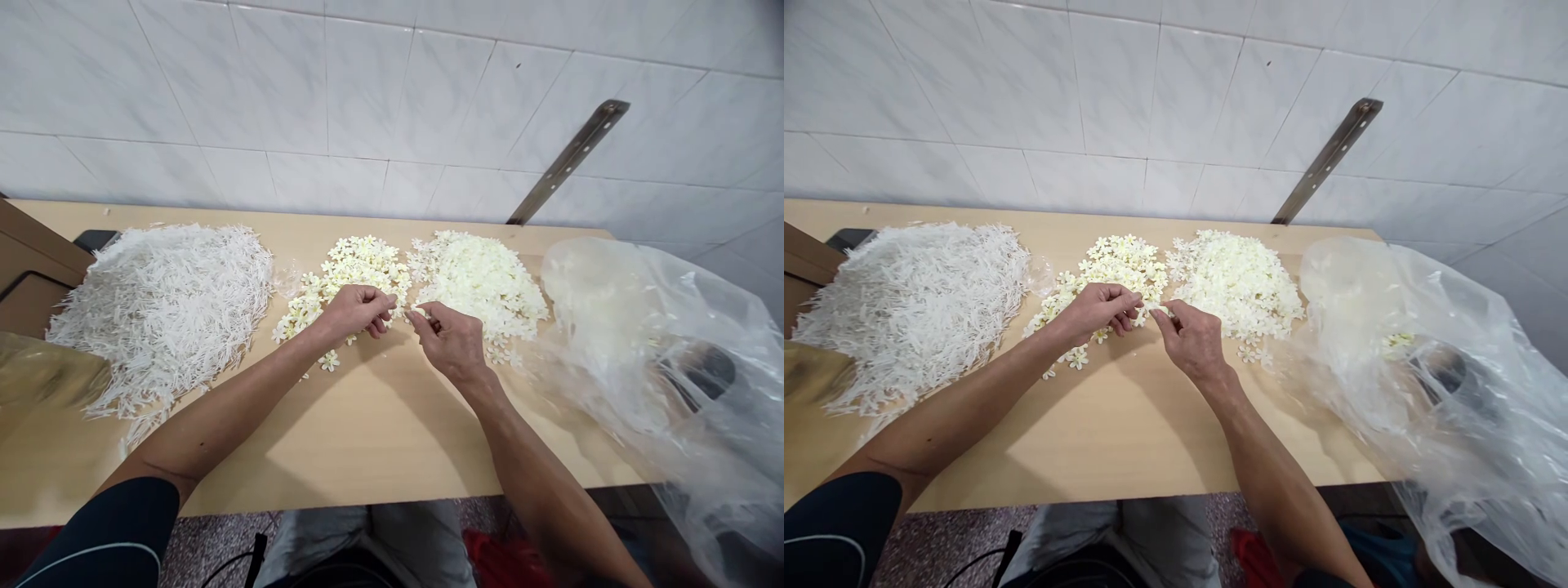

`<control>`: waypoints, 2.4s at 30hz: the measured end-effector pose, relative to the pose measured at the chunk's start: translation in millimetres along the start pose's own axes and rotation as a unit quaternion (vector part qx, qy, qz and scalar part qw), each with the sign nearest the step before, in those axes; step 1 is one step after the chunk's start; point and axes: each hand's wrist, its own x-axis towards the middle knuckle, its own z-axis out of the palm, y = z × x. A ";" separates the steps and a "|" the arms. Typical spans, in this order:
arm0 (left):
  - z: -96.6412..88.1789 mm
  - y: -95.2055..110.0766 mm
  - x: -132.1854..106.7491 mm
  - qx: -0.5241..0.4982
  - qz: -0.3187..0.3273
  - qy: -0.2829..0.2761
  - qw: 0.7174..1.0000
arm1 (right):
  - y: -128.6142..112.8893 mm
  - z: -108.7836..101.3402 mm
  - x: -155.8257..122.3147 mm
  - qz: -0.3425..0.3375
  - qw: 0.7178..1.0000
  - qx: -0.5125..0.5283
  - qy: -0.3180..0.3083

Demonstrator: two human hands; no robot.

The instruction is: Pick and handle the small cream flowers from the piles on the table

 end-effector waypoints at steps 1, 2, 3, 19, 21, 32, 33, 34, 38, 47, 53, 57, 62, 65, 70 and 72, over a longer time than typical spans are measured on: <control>2.4 -1.1 -0.9 -0.002 0.002 -0.009 1.000 | 0.5 2.1 -0.3 -0.004 1.000 -0.013 0.017; 5.3 -2.9 -1.9 -0.005 0.005 -0.016 1.000 | 0.7 4.6 -0.7 -0.005 0.999 -0.016 0.028; 8.6 -5.1 -3.0 -0.009 0.013 -0.018 1.000 | 0.5 7.5 -1.2 -0.005 0.999 -0.012 0.033; 17.5 -23.7 4.1 -0.152 0.032 0.038 0.987 | -9.3 12.3 -4.8 0.014 0.992 0.122 -0.028; 15.3 -25.3 5.3 -0.170 0.020 0.016 0.985 | -9.4 10.3 -4.1 -0.017 0.994 0.108 -0.030; 15.8 -21.9 1.8 -0.205 0.009 -0.008 0.979 | 0.3 13.3 -7.8 0.068 0.975 0.210 -0.028; 16.7 -22.0 1.1 -0.203 0.010 -0.007 0.979 | 0.6 13.4 -8.3 0.066 0.976 0.206 -0.022; 17.8 -22.3 0.3 -0.199 0.010 -0.006 0.980 | 0.6 13.4 -8.8 0.059 0.979 0.195 -0.014; 23.2 -23.8 -3.4 -0.196 0.008 -0.027 0.980 | -2.5 13.2 -8.7 0.034 0.990 0.132 0.037; 17.3 -23.9 -0.3 -0.160 0.014 -0.031 0.987 | -8.9 6.7 -1.8 -0.051 0.986 0.155 -0.018; 16.8 -26.2 0.6 -0.181 -0.008 -0.051 0.982 | -10.5 5.2 -1.9 -0.040 0.987 0.156 -0.008; 17.9 -27.8 1.0 -0.191 -0.010 -0.052 0.980 | -10.7 5.3 -1.3 -0.042 0.988 0.148 0.004; 19.6 -25.6 -0.5 -0.223 -0.014 -0.058 0.973 | -5.0 5.6 -2.9 -0.032 0.993 0.111 0.009; 19.5 -23.3 -1.4 -0.217 -0.016 -0.051 0.975 | -2.5 5.7 -5.3 -0.021 0.994 0.111 0.008; 20.3 -20.2 -3.7 -0.201 -0.019 -0.047 0.978 | -2.0 6.7 -6.7 0.017 0.988 0.150 -0.009; 20.5 -19.8 -4.0 -0.206 -0.012 -0.054 0.977 | -2.0 7.9 -5.7 0.032 0.983 0.182 -0.019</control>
